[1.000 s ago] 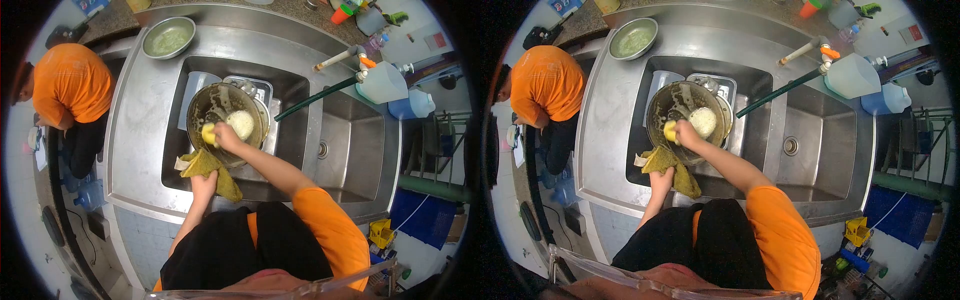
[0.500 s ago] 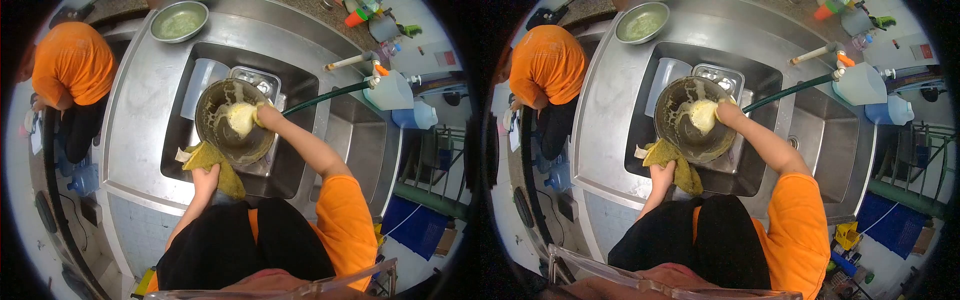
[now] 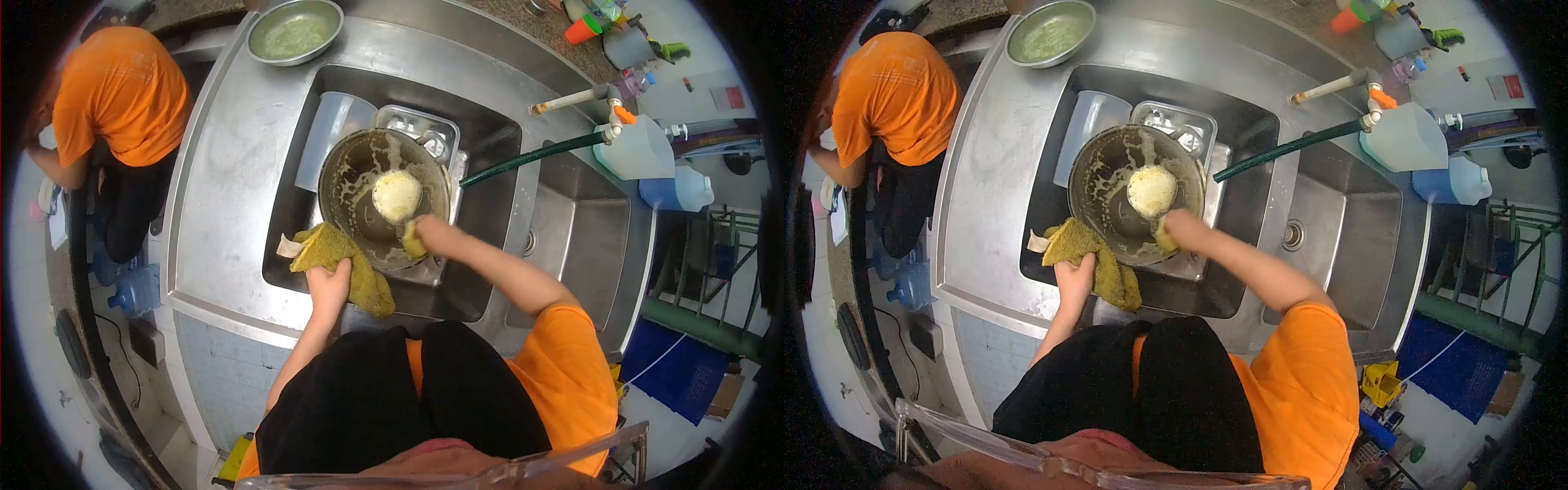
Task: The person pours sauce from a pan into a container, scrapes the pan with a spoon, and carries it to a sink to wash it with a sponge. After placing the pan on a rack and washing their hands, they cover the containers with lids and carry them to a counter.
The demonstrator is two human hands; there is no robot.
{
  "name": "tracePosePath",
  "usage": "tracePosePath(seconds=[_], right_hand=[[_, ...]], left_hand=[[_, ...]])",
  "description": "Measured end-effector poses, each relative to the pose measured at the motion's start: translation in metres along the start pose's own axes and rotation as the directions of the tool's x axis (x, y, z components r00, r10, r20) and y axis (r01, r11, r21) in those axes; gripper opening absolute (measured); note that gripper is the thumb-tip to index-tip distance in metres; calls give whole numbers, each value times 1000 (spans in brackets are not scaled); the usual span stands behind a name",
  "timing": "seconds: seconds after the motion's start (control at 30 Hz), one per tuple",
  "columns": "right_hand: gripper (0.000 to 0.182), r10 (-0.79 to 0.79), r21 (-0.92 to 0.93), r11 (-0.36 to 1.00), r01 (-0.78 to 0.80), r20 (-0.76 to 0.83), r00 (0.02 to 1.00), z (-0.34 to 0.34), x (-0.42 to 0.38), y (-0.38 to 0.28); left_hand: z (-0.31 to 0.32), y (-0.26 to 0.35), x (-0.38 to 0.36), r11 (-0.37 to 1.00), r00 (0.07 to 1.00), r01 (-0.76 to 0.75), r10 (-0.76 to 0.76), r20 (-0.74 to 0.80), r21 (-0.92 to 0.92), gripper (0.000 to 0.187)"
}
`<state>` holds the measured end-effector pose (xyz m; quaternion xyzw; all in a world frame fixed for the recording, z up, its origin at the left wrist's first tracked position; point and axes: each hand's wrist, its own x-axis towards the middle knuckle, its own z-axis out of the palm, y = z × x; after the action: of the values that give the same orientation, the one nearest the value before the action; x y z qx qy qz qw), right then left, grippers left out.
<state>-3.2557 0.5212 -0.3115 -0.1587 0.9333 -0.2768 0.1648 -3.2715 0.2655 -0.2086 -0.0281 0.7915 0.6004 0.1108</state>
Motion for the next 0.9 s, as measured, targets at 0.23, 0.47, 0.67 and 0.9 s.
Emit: tracePosePath(seconds=[0.23, 0.47, 0.67, 0.9], right_hand=[[21, 205, 413, 910, -41, -361, 910, 9, 94, -46], [14, 336, 107, 934, -340, -583, 740, -10, 119, -7], [17, 14, 193, 981, 9, -120, 993, 12, 68, -44], [17, 182, -307, 901, -308, -378, 908, -38, 94, 19]], left_hand=[[-2, -6, -3, 991, 989, 73, -87, 120, 116, 24], [-3, -10, -1, 995, 994, 8, -19, 104, 103, 23], [4, -7, -6, 998, 998, 60, -60, 36, -4, 23], [3, -23, -5, 998, 999, -13, 11, 53, 54, 26]])
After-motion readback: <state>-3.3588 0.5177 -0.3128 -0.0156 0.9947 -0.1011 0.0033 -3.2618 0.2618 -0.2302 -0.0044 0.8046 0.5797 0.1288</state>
